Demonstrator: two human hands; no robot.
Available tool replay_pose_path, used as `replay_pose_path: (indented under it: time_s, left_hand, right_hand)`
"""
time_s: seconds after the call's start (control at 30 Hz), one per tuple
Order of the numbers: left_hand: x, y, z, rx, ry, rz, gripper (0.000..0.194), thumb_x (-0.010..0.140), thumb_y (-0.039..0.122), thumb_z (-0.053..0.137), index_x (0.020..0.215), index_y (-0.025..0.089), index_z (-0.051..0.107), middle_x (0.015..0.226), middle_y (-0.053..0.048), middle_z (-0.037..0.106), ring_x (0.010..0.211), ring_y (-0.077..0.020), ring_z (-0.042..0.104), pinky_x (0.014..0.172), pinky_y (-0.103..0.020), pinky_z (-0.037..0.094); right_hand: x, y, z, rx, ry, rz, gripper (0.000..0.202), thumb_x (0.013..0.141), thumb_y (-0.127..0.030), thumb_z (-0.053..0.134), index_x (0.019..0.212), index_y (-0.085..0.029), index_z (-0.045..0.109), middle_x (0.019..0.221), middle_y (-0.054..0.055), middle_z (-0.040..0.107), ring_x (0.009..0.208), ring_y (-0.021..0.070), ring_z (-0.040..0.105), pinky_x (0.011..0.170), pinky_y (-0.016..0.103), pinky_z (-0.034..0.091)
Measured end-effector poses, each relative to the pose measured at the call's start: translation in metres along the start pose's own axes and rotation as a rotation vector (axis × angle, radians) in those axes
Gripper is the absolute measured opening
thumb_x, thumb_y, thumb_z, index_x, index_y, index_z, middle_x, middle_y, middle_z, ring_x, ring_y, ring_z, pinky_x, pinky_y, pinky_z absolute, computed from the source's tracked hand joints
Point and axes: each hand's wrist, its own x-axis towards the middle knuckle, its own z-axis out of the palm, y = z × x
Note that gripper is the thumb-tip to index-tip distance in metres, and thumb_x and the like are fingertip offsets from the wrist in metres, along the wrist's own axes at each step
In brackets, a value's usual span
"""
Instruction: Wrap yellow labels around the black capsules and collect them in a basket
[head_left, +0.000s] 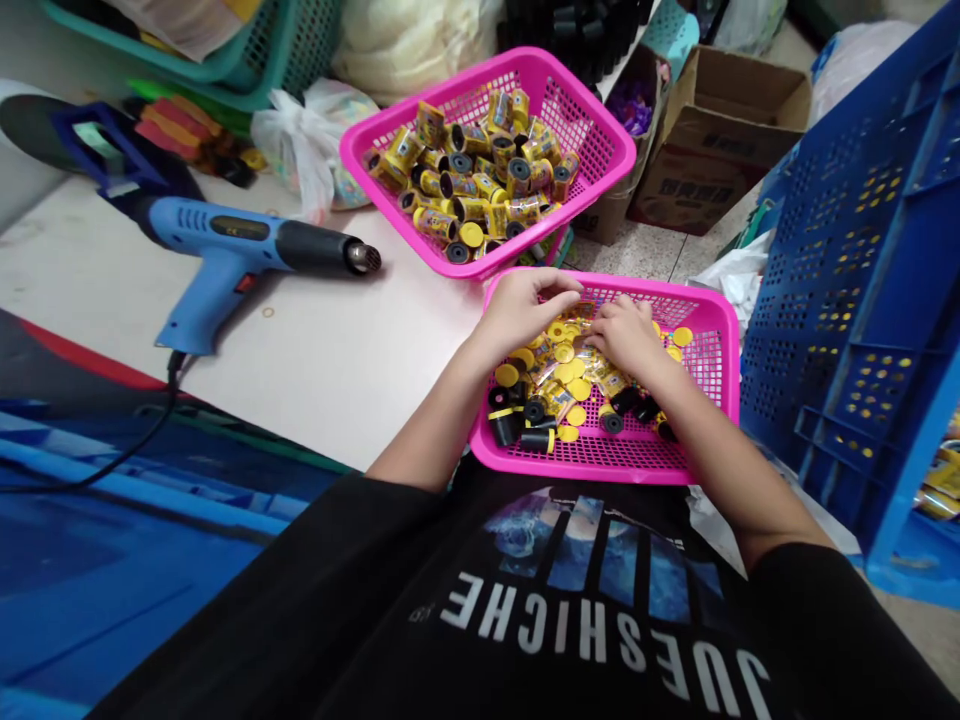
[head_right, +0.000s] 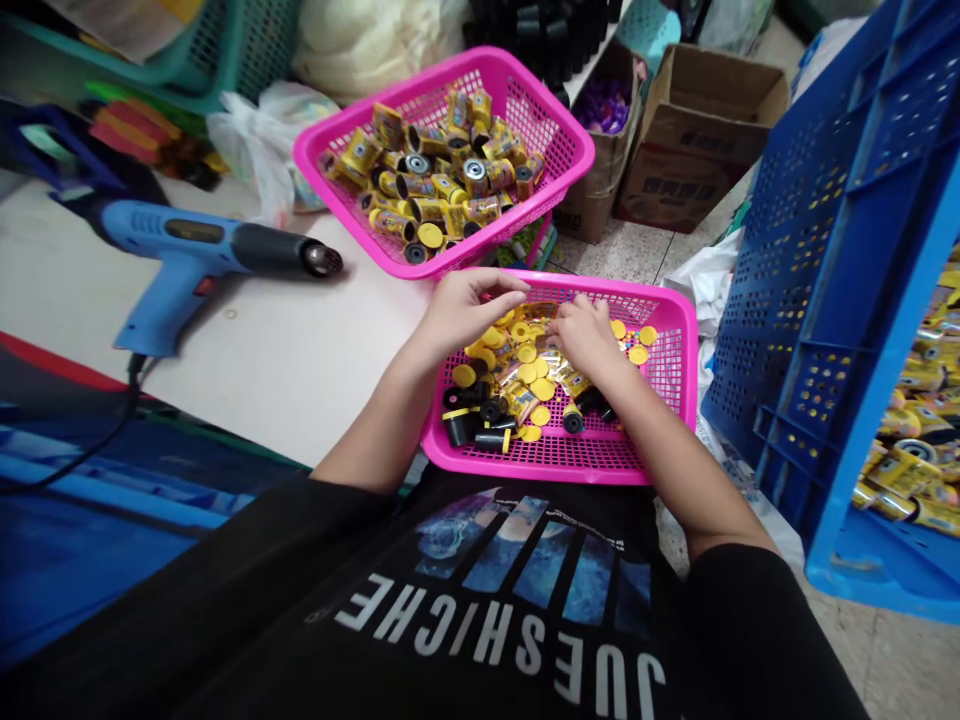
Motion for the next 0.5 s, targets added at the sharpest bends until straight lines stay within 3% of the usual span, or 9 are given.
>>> replay_pose_path:
  time_s: [0.13, 0.27, 0.37, 0.5]
  left_hand:
    - [-0.004, -0.002, 0.003, -0.010, -0.140, -0.012, 0.016, 0.080, 0.024, 0.073, 0.092, 0.016, 0.081, 0.091, -0.007, 0.081, 0.083, -0.0184, 0.073, 0.080, -0.032, 0.055]
    - [-0.008, 0.004, 0.009, 0.032, -0.210, 0.008, 0.017, 0.082, 0.024, 0.073, 0.096, 0.016, 0.079, 0.094, -0.007, 0.080, 0.087, -0.0186, 0.073, 0.084, -0.033, 0.055]
    - [-0.010, 0.013, 0.018, -0.060, -0.219, 0.006, 0.028, 0.077, 0.023, 0.079, 0.102, 0.014, 0.074, 0.096, -0.007, 0.078, 0.088, -0.0174, 0.072, 0.084, -0.032, 0.056]
    - [-0.012, 0.023, 0.030, -0.247, -0.225, -0.083, 0.030, 0.074, 0.013, 0.079, 0.103, 0.014, 0.070, 0.076, 0.000, 0.071, 0.070, -0.0120, 0.068, 0.067, -0.024, 0.053]
  right_hand:
    - [-0.003, 0.012, -0.017, 0.136, -0.082, -0.048, 0.028, 0.096, -0.025, 0.059, 0.117, -0.024, 0.078, 0.103, 0.013, 0.069, 0.105, 0.0336, 0.058, 0.092, 0.051, 0.046]
    - [-0.015, 0.017, -0.043, 0.327, -0.020, 0.064, 0.063, 0.086, -0.016, 0.068, 0.147, -0.025, 0.054, 0.100, 0.007, 0.073, 0.096, 0.0278, 0.067, 0.088, 0.044, 0.052]
    - [-0.026, 0.013, -0.062, 0.441, -0.024, 0.065, 0.067, 0.083, -0.014, 0.070, 0.146, -0.025, 0.049, 0.089, 0.002, 0.074, 0.086, 0.0243, 0.070, 0.079, 0.038, 0.053]
    - [-0.037, 0.001, -0.072, 0.667, 0.038, -0.039, 0.056, 0.081, -0.022, 0.077, 0.132, -0.025, 0.054, 0.086, -0.001, 0.070, 0.078, 0.0192, 0.069, 0.069, 0.031, 0.052]
